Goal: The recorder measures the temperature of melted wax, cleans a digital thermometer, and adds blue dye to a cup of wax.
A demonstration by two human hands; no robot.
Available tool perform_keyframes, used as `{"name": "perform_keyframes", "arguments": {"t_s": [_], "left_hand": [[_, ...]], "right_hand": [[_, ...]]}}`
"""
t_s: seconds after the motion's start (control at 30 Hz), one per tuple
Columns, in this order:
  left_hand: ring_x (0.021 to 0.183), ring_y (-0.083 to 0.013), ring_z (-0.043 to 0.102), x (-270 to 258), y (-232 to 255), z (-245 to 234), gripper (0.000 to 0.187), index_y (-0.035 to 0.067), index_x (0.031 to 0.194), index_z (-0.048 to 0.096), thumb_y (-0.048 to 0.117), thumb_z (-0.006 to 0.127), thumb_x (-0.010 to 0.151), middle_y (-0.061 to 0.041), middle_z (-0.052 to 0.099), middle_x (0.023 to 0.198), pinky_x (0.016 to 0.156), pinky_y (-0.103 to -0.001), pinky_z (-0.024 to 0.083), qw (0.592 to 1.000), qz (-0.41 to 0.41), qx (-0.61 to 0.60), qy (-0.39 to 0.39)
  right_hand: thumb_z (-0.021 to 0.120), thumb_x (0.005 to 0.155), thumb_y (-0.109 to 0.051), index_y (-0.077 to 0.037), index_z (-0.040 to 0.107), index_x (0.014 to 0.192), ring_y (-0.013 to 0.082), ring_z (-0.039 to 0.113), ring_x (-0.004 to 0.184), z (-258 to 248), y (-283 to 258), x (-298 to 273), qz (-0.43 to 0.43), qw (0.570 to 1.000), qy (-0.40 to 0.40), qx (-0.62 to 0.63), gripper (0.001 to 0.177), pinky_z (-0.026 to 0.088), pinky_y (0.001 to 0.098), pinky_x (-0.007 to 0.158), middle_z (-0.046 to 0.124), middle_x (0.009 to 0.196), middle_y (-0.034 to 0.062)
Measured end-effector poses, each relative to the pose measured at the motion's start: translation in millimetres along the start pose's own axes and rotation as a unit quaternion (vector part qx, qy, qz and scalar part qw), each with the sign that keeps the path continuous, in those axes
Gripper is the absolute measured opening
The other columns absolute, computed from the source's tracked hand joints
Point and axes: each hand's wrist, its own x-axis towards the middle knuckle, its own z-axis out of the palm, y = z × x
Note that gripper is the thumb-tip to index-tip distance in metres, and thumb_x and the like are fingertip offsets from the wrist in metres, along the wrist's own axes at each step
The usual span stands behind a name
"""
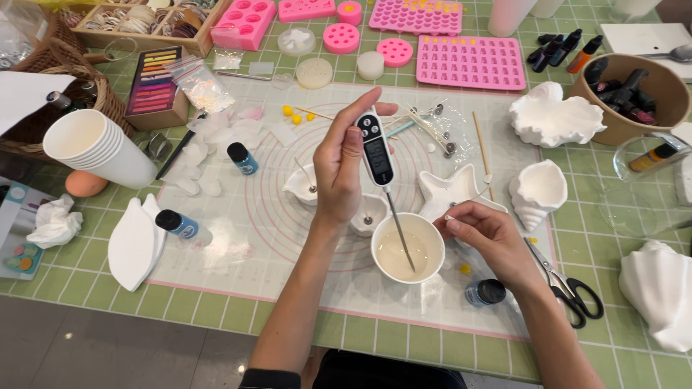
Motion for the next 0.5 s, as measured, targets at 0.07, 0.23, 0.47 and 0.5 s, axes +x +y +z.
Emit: {"name": "perform_keyframes", "arguments": {"t_s": [0.07,0.23,0.47,0.5], "left_hand": [[0.086,-0.0072,0.065,0,-2,0,0.044,0.004,0.152,0.053,0.030,0.040,0.120,-0.010,0.071,0.128,0.086,-0.025,0.057,1.000,0.003,-0.003,-0.002],[0.093,-0.0077,0.065,2,-2,-4,0.044,0.004,0.152,0.052,0.031,0.039,0.119,-0.010,0.070,0.131,0.085,-0.024,0.056,0.999,-0.009,-0.031,-0.003],[0.090,-0.0063,0.064,3,-2,-5,0.045,0.004,0.151,0.053,0.032,0.039,0.119,-0.009,0.070,0.131,0.084,-0.022,0.054,1.000,-0.006,-0.024,0.000],[0.088,-0.0059,0.063,5,-3,-5,0.045,0.004,0.150,0.054,0.031,0.040,0.118,-0.009,0.070,0.130,0.082,-0.022,0.053,1.000,-0.008,-0.026,0.006]], "right_hand": [[0.065,0.097,-0.014,0.001,0.070,0.109,0.0154,0.072,0.098,2,-3,-1,0.012,1.000,0.011,-0.003,0.019,0.056,0.0317,0.089,0.076,0.103,0.0078],[0.066,0.096,-0.013,0.000,0.069,0.107,0.0161,0.072,0.097,-1,4,3,0.019,0.999,0.026,0.005,0.018,0.056,0.0322,0.088,0.077,0.103,0.0090],[0.065,0.097,-0.013,0.001,0.069,0.106,0.0171,0.072,0.097,-5,9,4,0.004,1.000,0.017,0.013,0.017,0.056,0.0335,0.090,0.078,0.104,0.0104],[0.065,0.097,-0.013,0.001,0.069,0.106,0.0176,0.073,0.096,-7,10,6,0.006,1.000,0.020,0.019,0.017,0.057,0.0343,0.090,0.078,0.103,0.0106]]}}
